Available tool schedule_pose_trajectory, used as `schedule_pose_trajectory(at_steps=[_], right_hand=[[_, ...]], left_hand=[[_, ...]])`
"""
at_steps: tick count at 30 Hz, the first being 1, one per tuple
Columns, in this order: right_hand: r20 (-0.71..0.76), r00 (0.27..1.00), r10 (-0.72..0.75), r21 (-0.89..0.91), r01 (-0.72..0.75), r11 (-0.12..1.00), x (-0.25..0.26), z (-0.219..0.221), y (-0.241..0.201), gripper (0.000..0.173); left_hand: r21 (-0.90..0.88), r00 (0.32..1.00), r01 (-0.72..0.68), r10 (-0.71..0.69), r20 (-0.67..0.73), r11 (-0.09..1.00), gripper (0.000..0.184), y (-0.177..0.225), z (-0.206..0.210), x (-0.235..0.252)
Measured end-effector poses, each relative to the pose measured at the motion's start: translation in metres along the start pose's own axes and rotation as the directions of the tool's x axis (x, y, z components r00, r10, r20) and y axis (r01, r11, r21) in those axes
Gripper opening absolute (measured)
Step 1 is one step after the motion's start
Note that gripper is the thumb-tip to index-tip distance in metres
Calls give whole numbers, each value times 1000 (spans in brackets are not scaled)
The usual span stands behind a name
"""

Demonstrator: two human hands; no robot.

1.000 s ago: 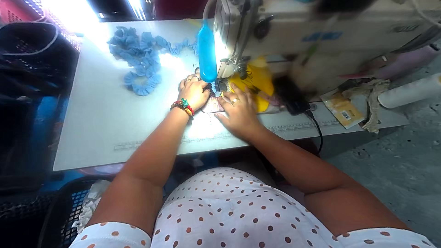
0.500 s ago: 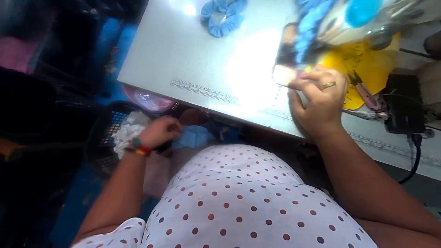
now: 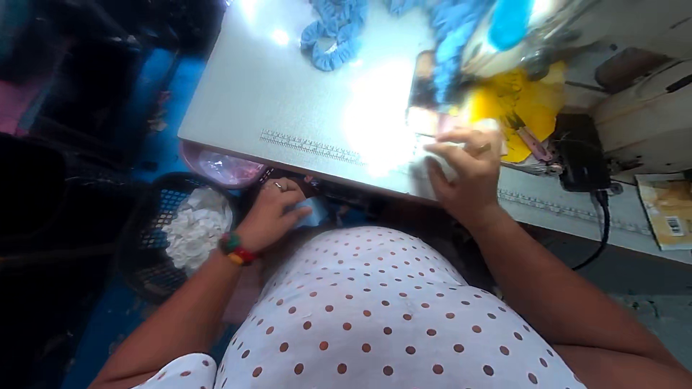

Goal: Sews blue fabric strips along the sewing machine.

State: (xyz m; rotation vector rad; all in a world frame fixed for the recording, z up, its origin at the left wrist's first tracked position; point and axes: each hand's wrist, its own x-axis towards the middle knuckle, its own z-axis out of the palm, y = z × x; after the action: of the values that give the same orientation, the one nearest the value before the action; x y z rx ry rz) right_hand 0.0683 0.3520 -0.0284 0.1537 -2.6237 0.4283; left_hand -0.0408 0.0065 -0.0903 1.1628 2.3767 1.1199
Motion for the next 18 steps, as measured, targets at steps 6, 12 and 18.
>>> schedule_pose_trajectory(at_steps=[6,12,18], right_hand=[[373,914,-163,744,-190,641,29,8,-83,58],[344,936,-69,861,-285,421,26,-37,-62,11],[139,916,376,370,-401,838,-56,-97,5,16]], left_hand=[[-333,963,-171,229,143,927,17,80,-48,33],[-508,918,30,177,354,861,5,71,-89,57],[-379,895,287,-105,433,880,10,19,-130,24]])
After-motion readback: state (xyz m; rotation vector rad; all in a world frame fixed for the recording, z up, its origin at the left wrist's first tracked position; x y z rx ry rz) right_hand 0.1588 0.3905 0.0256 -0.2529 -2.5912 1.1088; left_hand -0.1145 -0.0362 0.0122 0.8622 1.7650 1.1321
